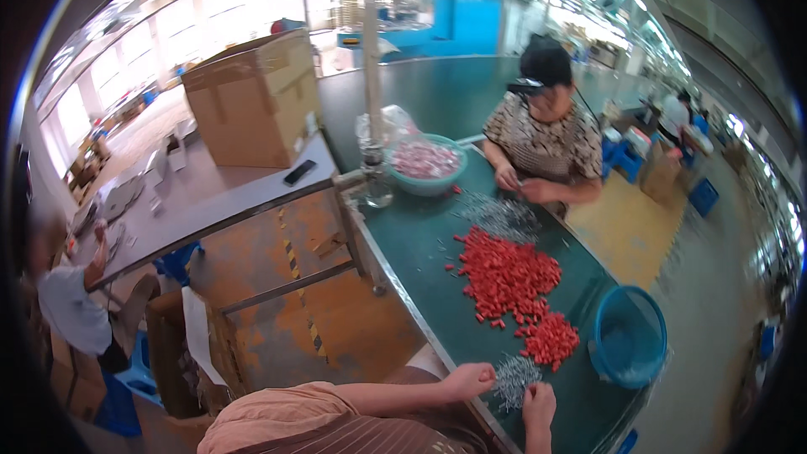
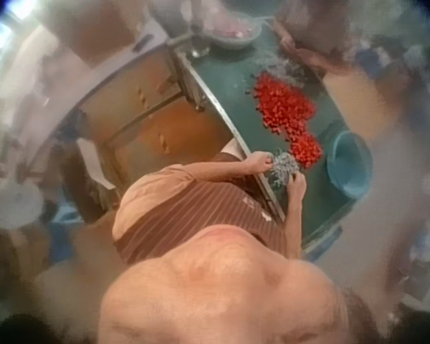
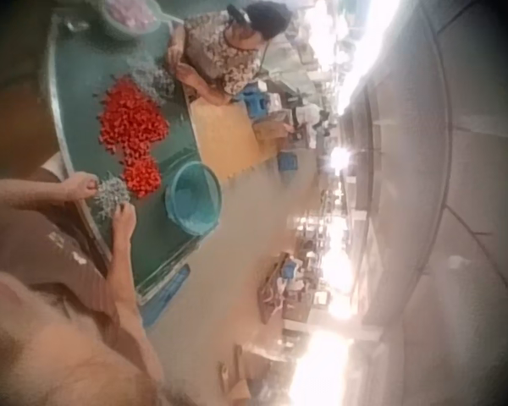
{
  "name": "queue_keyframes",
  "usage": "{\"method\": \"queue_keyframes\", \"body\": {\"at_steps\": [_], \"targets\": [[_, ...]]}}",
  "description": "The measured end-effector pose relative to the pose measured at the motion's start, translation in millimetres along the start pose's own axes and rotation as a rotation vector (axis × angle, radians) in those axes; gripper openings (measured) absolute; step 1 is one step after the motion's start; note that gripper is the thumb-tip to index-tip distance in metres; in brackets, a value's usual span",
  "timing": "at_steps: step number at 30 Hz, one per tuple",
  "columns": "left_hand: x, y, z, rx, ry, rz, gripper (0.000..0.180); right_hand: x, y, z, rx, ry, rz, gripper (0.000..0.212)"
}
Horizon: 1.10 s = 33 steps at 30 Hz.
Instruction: The person packages hardware by hand, placing a red plastic anchor and a metal screw into a small plastic bag. They repeat this process multiple times, setting each filled bag aside on the table.
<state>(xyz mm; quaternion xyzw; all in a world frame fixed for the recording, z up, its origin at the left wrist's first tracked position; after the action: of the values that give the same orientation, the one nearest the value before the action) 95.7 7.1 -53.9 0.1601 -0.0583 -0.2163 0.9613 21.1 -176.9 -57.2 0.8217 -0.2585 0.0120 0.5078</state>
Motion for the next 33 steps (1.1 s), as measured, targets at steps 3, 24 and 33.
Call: {"method": "queue_keyframes", "body": {"at_steps": [3,24,33], "targets": [[6.5,5.9,-7.9,0.055,-0.015,0.021,0.018,7.3,10.1,-27.2,-0.030,0.128,0.059,0.019],[13.4,-2.8,-7.9,-0.049,0.162,-0.067,0.011,-14.0,-8.4,33.4,1.031,-0.908,-0.185,0.022],[28.3,-5.2,12.9,0.093,0.116,-0.027,0.016,11.7,27.9,-32.4,0.915,-0.549,-0.174,0.019]]}}
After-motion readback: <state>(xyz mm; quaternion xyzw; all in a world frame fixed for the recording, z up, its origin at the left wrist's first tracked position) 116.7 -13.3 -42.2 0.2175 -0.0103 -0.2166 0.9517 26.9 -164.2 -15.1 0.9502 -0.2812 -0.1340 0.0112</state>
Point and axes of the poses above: each hand's wrist, its own x-axis towards the middle knuckle, its own y-axis out of the back of the hand, z = x × y, the point moved 10 cm from there along x, towards the middle knuckle, and after that the axes turned 11 degrees about z, right-handed, at the moved point
